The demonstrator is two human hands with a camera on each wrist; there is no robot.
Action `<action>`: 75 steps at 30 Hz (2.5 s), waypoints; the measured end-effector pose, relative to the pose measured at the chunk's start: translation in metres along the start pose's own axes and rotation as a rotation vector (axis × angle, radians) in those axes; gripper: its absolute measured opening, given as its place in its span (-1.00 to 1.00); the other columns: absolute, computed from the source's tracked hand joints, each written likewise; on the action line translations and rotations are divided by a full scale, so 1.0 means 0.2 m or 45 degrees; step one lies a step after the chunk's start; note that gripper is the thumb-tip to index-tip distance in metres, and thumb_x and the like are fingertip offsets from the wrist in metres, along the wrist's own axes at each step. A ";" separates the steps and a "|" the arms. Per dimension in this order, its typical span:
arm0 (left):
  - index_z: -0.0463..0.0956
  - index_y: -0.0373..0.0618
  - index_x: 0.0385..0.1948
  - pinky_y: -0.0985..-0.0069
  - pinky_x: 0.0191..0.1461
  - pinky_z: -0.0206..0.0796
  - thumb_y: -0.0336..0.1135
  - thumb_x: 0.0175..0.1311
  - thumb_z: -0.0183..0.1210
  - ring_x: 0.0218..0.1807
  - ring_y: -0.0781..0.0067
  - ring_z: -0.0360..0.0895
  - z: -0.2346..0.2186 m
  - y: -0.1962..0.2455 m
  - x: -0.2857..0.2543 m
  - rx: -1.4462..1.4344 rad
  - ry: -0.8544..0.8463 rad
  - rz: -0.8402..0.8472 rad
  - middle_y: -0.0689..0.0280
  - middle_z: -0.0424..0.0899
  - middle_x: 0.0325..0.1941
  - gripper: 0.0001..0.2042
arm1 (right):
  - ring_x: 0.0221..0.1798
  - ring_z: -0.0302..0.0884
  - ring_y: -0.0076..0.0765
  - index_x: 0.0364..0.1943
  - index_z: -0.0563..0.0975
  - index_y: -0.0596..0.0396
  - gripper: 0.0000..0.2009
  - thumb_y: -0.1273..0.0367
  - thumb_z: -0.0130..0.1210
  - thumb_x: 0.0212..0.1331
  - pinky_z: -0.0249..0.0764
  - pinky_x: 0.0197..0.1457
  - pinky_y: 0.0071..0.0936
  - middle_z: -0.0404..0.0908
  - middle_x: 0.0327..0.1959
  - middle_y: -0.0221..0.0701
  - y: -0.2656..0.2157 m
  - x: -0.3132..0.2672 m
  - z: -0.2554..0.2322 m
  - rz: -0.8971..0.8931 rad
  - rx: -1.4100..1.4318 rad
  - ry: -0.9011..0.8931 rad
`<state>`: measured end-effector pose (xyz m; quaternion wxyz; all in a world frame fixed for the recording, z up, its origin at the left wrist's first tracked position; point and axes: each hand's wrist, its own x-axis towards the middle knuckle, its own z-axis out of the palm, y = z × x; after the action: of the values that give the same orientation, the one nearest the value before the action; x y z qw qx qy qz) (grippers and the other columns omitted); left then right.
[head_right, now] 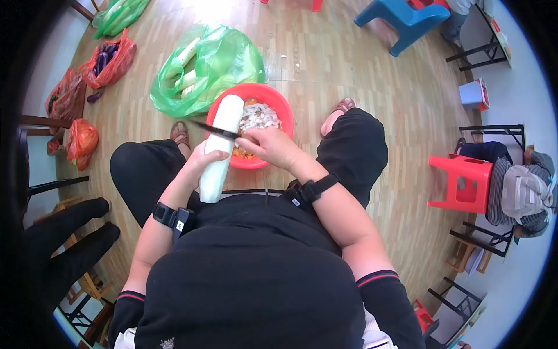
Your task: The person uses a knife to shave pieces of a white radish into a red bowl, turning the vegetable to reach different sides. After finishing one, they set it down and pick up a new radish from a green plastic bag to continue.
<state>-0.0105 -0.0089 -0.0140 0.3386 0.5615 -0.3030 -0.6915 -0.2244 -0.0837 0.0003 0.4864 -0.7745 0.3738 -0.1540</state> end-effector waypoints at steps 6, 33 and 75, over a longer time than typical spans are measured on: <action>0.36 -0.25 -0.04 0.51 -0.29 0.40 -0.22 -0.06 0.26 -0.34 0.47 0.53 0.01 0.00 -0.01 -0.013 0.003 0.011 0.24 0.52 -0.26 -0.48 | -0.53 0.51 -0.10 -0.45 0.51 0.13 -0.70 0.17 0.06 0.25 0.41 -0.42 -0.28 0.52 -0.61 -0.21 0.04 0.02 -0.01 0.002 -0.159 0.029; 0.35 -0.31 -0.08 0.47 -0.11 0.39 -0.29 -0.12 0.31 -0.19 0.41 0.53 0.02 0.01 -0.01 0.237 0.121 0.112 0.18 0.53 -0.20 -0.48 | -0.37 0.58 0.03 -0.35 0.57 0.19 -0.61 0.09 0.01 0.26 0.44 -0.27 -0.18 0.59 -0.49 -0.07 0.26 0.07 0.03 0.382 -0.056 0.419; 0.39 -0.30 -0.06 0.44 0.01 0.35 -0.19 -0.20 0.36 -0.08 0.35 0.51 -0.03 -0.07 0.02 0.656 0.236 0.188 0.18 0.52 -0.16 -0.39 | -0.42 0.59 0.00 -0.42 0.58 0.18 -0.61 0.08 0.06 0.22 0.45 -0.35 -0.22 0.57 -0.54 -0.09 0.14 0.04 0.02 0.228 -0.037 0.325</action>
<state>-0.0072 -0.0042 -0.0287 0.2603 0.6664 -0.4766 -0.5108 -0.2288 -0.0936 -0.0280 0.4355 -0.7190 0.5025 -0.2019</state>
